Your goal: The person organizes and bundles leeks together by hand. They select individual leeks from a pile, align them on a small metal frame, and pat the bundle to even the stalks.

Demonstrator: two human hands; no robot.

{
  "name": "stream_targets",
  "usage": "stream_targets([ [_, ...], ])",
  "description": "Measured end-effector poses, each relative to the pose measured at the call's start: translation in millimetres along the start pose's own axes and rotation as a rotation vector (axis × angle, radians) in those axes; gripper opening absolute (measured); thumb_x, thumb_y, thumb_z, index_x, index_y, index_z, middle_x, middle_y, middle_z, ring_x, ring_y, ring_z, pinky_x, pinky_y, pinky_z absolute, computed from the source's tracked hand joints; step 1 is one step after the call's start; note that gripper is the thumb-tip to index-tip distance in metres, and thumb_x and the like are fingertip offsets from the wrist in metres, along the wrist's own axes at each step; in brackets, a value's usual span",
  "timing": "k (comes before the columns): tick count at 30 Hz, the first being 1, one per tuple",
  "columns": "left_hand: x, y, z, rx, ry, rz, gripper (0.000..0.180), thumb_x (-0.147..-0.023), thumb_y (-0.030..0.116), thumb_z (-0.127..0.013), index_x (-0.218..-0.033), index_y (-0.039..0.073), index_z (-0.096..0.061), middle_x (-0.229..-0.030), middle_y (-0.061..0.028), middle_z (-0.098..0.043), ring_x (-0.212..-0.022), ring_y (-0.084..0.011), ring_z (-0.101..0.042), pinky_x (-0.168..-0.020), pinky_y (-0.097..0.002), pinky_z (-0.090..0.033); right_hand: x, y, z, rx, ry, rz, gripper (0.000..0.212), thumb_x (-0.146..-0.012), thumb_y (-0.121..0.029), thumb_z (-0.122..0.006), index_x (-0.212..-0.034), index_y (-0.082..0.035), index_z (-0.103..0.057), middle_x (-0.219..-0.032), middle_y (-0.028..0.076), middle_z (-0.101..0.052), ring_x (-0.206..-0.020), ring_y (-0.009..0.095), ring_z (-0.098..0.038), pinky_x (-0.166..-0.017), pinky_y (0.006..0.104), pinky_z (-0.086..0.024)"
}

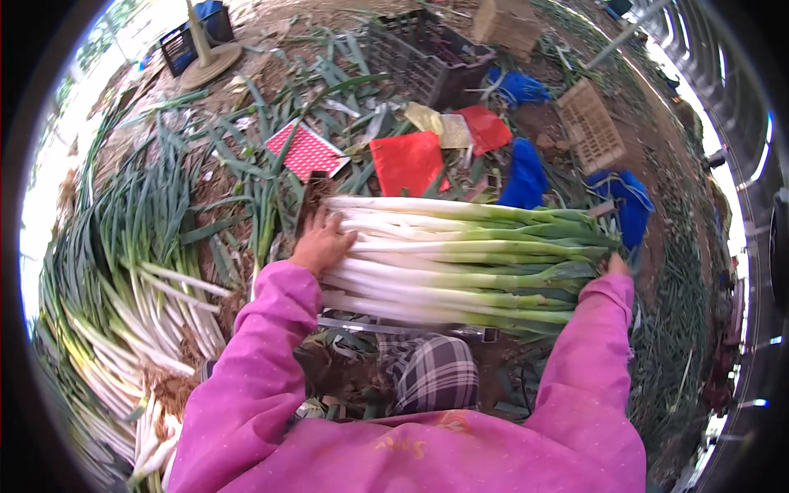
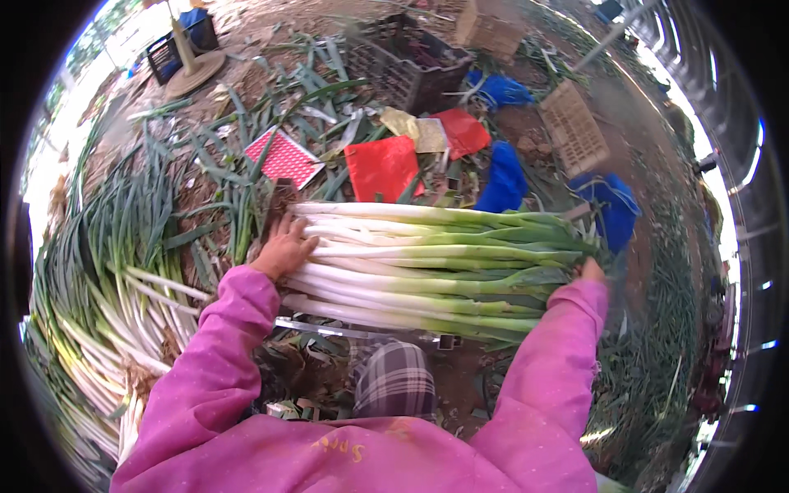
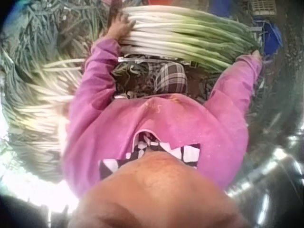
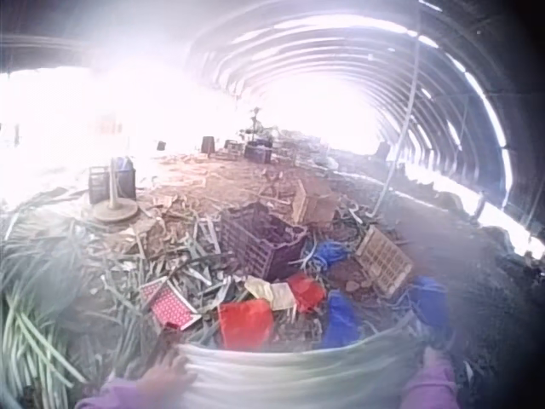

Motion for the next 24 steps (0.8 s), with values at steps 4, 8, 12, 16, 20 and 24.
stream_targets([
  [4, -7.0, 17.3, 2.3, 0.005, 0.011, -0.007, 0.062, -0.091, 0.05, -0.043, -0.138, 0.009, -0.041, -0.146, -0.0313, -0.022, -0.139, -0.0439, -0.016, -0.114, -0.0483, -0.016, 28.8, -73.1, 2.4, 0.887, 0.289, 0.579, 0.058, -0.076, -0.033, -0.065, -0.122, 0.003, -0.056, -0.12, 0.025, -0.058, -0.115, 0.032, -0.054, -0.096, 0.0392, -0.04],
  [8, 3.9, -16.9, -0.3, -0.06, 0.12, -0.027, 0.058, -0.091, 0.045, -0.043, -0.137, 0.01, -0.042, -0.146, -0.0292, -0.027, -0.138, -0.0461, -0.017, -0.113, -0.0496, -0.017, 241.8, -130.4, -166.1, 0.876, -0.31, 1.31, 0.047, -0.088, -0.024, -0.056, -0.128, 0.001, -0.051, -0.137, 0.026, -0.042, -0.129, 0.036, -0.04, -0.107, 0.0408, -0.032],
  [12, -9.0, 22.6, -9.2, 0.187, -0.026, -0.006, 0.067, -0.087, 0.049, -0.044, -0.142, 0.011, -0.037, -0.146, -0.0243, -0.03, -0.133, -0.0373, -0.034, -0.11, -0.0397, -0.029, 225.5, -53.7, -230.0, 1.268, -0.751, 1.149, 0.061, -0.092, -0.034, -0.049, -0.139, 0.002, -0.036, -0.144, 0.025, -0.034, -0.134, 0.039, -0.031, -0.11, 0.042, -0.027],
  [16, -4.3, 7.1, 5.0, 0.153, -0.057, 0.044, 0.073, -0.09, 0.058, -0.038, -0.142, 0.007, -0.036, -0.153, -0.0224, -0.013, -0.142, -0.0387, -0.008, -0.115, -0.0437, -0.017, 249.8, -21.1, -254.9, 1.38, -0.763, 1.177, 0.048, -0.093, -0.035, -0.047, -0.126, 0.0, -0.049, -0.133, 0.022, -0.046, -0.123, 0.04, -0.041, -0.101, 0.0451, -0.035],
  [20, 0.2, 39.7, 54.4, 0.255, -0.46, -0.266, 0.078, -0.087, 0.063, -0.042, -0.136, 0.003, -0.043, -0.141, -0.0226, -0.04, -0.133, -0.0376, -0.034, -0.11, -0.0433, -0.028, 220.0, -4.7, -236.1, 1.351, -0.795, 1.75, 0.033, -0.093, -0.027, -0.05, -0.111, 0.0, -0.056, -0.11, 0.022, -0.057, -0.101, 0.04, -0.051, -0.088, 0.0457, -0.041],
  [24, 88.7, -52.9, 170.9, 0.503, 0.039, -0.307, 0.042, -0.09, 0.041, -0.055, -0.108, 0.004, -0.064, -0.096, -0.0174, -0.067, -0.087, -0.0277, -0.063, -0.08, -0.0371, -0.048, 219.5, 10.8, -241.7, 1.352, -0.766, 1.473, 0.037, -0.096, -0.025, -0.047, -0.117, 0.004, -0.054, -0.124, 0.022, -0.052, -0.114, 0.038, -0.048, -0.099, 0.0425, -0.037],
])
Point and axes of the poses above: each hand's wrist, its own x-axis away from the middle knuckle, its own z-axis out of the back of the hand, y = z × x, the point moved 8 cm from there along -x, towards the middle knuckle
